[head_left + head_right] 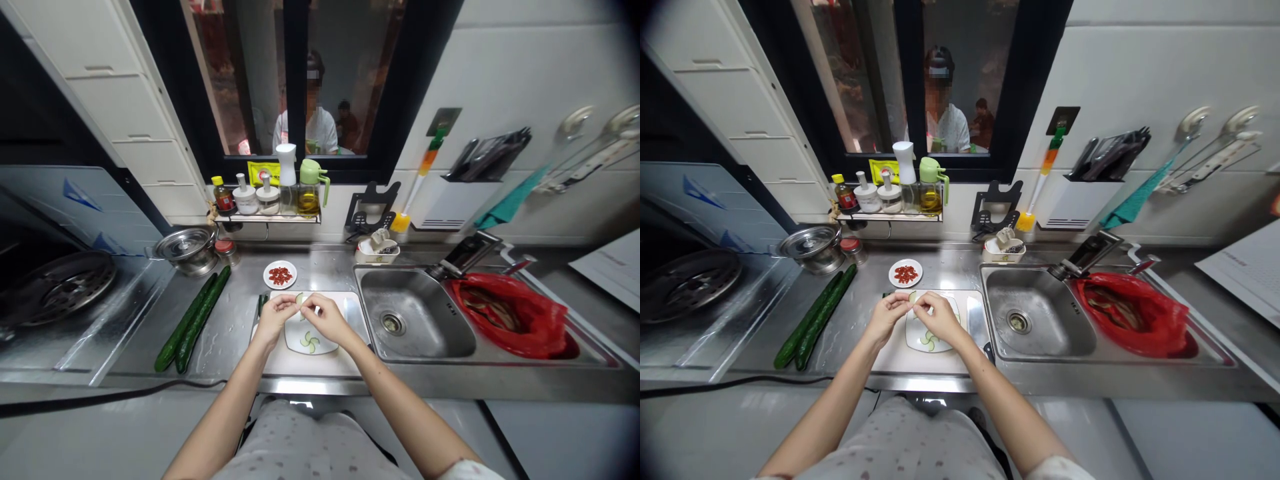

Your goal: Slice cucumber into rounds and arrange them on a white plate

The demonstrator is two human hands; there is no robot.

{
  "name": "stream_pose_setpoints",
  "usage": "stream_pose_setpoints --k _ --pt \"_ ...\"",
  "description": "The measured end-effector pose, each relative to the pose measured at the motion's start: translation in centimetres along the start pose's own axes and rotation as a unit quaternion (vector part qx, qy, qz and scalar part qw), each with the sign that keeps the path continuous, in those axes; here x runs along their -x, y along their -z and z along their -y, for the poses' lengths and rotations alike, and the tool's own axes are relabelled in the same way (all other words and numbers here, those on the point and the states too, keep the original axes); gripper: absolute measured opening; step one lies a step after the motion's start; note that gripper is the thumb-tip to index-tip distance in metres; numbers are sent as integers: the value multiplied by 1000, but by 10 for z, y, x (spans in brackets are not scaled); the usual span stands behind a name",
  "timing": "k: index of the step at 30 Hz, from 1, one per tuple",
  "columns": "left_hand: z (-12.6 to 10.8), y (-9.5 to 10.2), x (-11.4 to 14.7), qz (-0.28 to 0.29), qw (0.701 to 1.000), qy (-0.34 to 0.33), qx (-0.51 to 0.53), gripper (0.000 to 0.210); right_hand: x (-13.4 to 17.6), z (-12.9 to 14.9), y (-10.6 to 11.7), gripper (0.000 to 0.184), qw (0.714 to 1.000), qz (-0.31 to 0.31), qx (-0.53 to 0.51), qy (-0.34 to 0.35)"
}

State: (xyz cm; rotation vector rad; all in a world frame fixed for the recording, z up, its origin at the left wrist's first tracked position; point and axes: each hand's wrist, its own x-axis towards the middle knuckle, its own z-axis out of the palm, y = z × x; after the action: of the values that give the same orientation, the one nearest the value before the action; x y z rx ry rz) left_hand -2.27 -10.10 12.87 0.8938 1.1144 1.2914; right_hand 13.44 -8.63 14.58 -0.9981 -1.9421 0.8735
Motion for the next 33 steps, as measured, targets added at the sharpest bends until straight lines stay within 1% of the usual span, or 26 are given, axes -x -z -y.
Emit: stream_pose_setpoints --k 8,12,16,21,26,30,33 --pt "14 7 -3 -10 1000 21 -3 33 0 -15 -8 15 998 25 -28 -50" --pt "26 13 -8 -23 999 32 -9 34 -1 -35 -18 17 995 50 -39 -73" --pt "46 22 -16 -41 997 55 -30 32 2 -60 -32 18 990 83 -33 -111" --pt "78 32 -25 -49 993 85 -61 30 11 -85 -52 16 977 129 56 -161" --pt "107 40 -33 -48 990 89 -99 27 16 -97 -64 16 957 163 133 -202" --pt "119 45 -40 -47 981 90 -163 21 16 -102 -69 17 944 175 192 -205" --pt "122 47 -44 -46 966 88 -239 19 14 -104 -71 19 935 181 234 -197"
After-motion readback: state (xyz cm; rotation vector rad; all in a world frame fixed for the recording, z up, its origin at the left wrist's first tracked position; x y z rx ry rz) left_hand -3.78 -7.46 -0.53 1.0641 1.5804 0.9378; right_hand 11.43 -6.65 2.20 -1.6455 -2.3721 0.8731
